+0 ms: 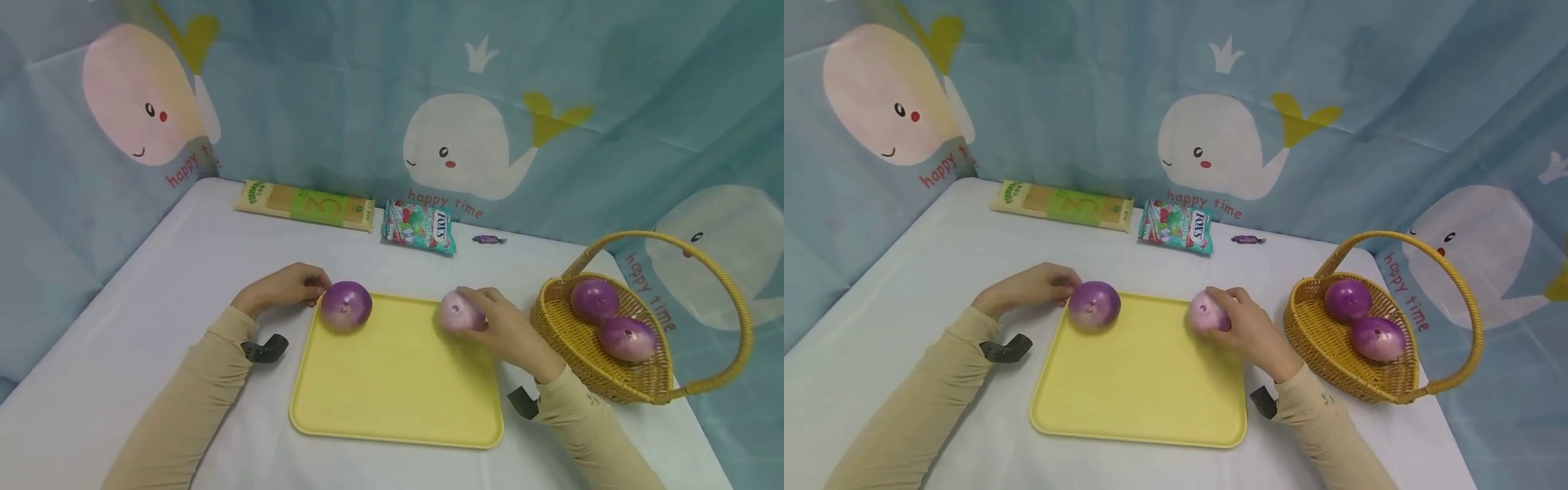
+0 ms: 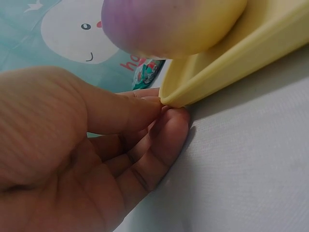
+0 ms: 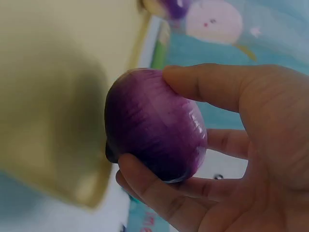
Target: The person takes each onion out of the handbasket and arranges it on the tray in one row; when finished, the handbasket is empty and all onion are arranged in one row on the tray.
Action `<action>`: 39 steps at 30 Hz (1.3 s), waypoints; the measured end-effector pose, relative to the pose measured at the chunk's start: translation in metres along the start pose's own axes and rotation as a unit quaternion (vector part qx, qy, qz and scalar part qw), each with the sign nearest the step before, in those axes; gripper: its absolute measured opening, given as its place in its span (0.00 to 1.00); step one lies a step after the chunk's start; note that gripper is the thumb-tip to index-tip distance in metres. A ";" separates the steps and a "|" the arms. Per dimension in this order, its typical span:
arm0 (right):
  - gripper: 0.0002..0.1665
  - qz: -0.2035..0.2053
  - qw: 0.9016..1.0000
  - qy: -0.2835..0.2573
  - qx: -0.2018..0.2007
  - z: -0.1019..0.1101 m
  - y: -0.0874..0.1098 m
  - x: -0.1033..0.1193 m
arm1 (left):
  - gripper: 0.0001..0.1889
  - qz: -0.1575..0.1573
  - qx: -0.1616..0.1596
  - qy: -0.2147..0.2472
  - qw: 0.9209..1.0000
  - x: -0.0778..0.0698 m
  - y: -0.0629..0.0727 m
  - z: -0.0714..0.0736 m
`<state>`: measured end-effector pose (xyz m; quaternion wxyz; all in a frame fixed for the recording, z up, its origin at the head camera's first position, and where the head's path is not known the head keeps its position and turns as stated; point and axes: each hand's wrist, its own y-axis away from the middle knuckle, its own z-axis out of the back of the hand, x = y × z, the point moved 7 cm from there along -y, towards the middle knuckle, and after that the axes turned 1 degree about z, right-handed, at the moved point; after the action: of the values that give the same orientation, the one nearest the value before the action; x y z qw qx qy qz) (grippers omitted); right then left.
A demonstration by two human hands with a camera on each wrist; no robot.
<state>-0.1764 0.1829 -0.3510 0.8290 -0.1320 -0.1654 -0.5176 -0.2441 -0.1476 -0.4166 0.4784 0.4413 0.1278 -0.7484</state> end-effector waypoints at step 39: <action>0.44 0.070 0.997 -0.033 0.007 -0.058 -0.059 0.068 | 0.12 0.009 0.005 0.027 1.000 0.002 0.000 -0.001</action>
<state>-0.1938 0.0799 -0.3731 0.8584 -0.1547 -0.1862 -0.4522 -0.2437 -0.1480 -0.4183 0.4790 0.4647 0.1330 -0.7327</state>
